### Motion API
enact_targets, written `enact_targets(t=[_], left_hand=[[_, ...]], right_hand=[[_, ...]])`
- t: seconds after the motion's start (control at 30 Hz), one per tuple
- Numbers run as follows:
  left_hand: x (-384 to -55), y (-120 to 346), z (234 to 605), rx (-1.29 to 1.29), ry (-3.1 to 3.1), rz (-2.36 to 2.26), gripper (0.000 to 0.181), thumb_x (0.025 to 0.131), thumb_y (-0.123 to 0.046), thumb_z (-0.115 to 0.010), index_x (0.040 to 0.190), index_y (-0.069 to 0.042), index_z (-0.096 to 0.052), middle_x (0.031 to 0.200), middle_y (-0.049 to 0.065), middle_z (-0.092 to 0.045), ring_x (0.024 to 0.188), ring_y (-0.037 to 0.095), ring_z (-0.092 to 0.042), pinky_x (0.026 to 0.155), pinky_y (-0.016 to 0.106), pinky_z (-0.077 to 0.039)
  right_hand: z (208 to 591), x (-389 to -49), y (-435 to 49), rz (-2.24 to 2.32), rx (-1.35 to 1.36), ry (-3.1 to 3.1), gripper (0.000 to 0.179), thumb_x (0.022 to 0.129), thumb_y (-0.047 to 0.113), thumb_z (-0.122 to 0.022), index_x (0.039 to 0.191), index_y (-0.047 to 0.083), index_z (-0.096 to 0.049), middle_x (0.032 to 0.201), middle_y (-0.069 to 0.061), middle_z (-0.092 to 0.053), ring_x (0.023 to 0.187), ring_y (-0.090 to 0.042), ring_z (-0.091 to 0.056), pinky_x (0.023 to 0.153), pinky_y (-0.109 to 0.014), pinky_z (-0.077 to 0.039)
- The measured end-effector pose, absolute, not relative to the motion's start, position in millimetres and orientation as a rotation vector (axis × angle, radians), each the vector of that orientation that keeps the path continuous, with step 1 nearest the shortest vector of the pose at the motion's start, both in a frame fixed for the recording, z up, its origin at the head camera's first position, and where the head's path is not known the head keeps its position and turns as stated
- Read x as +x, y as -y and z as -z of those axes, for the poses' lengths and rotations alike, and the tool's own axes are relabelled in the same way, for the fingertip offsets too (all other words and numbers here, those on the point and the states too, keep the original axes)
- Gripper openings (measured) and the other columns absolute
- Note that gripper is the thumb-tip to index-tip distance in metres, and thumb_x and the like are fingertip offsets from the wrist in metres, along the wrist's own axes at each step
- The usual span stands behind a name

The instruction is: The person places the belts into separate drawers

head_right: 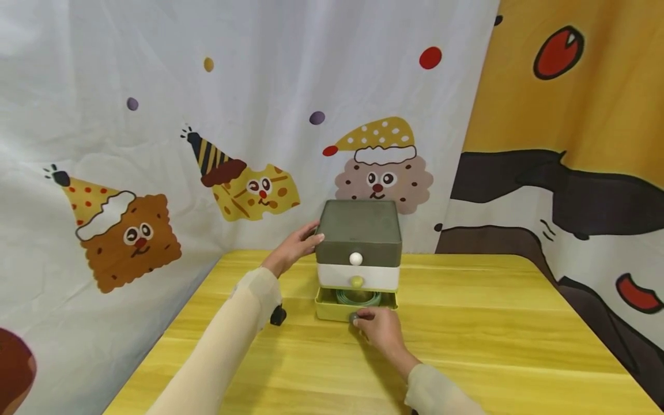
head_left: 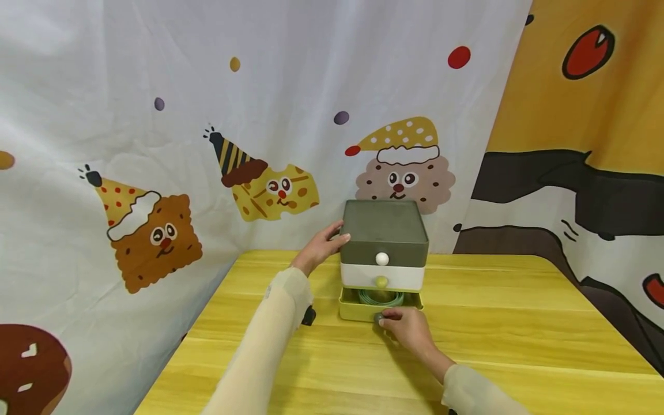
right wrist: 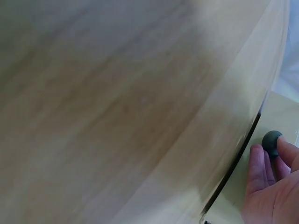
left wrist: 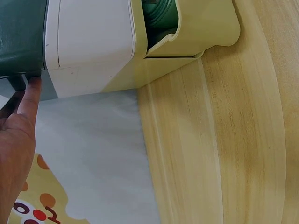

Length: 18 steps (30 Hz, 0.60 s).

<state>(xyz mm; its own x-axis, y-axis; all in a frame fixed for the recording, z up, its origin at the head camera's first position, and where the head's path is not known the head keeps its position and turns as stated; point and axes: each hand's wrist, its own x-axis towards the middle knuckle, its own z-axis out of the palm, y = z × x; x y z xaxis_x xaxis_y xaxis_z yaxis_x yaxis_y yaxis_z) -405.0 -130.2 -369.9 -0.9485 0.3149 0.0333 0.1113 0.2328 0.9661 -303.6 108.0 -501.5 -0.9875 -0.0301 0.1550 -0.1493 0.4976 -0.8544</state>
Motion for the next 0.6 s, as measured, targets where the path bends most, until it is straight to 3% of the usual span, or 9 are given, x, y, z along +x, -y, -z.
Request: enact_targets(t=[0.37,0.6], left_hand=[[-405,131,372,0.412,-2.321,-1.809,0.069,0.099,-0.041,-0.062,0.158,-0.027,-0.03,0.163,0.006,-0.021,0.144,0.023,-0.032,0.111,0.041,-0.04],[-404,131,372,0.403,-2.34,-1.782,0.07,0.098,-0.044,-0.061,0.158,-0.029,-0.029,0.163,0.004,-0.02,0.144,0.023,-0.032,0.111,0.041,-0.04]], right_hand=[[501,-312,-108,-1.596,0.103,2.603,0.01,0.082,0.002,-0.08,0.092,0.003,-0.079,0.082,-0.006,-0.074,0.066,-0.017,-0.065,0.051,-0.025,-0.052],[501,-317,-109,-1.573,0.103,2.624,0.01,0.082,0.005,-0.08,0.092,0.003,-0.079,0.085,-0.006,-0.074,0.07,-0.015,-0.066,0.057,-0.026,-0.054]])
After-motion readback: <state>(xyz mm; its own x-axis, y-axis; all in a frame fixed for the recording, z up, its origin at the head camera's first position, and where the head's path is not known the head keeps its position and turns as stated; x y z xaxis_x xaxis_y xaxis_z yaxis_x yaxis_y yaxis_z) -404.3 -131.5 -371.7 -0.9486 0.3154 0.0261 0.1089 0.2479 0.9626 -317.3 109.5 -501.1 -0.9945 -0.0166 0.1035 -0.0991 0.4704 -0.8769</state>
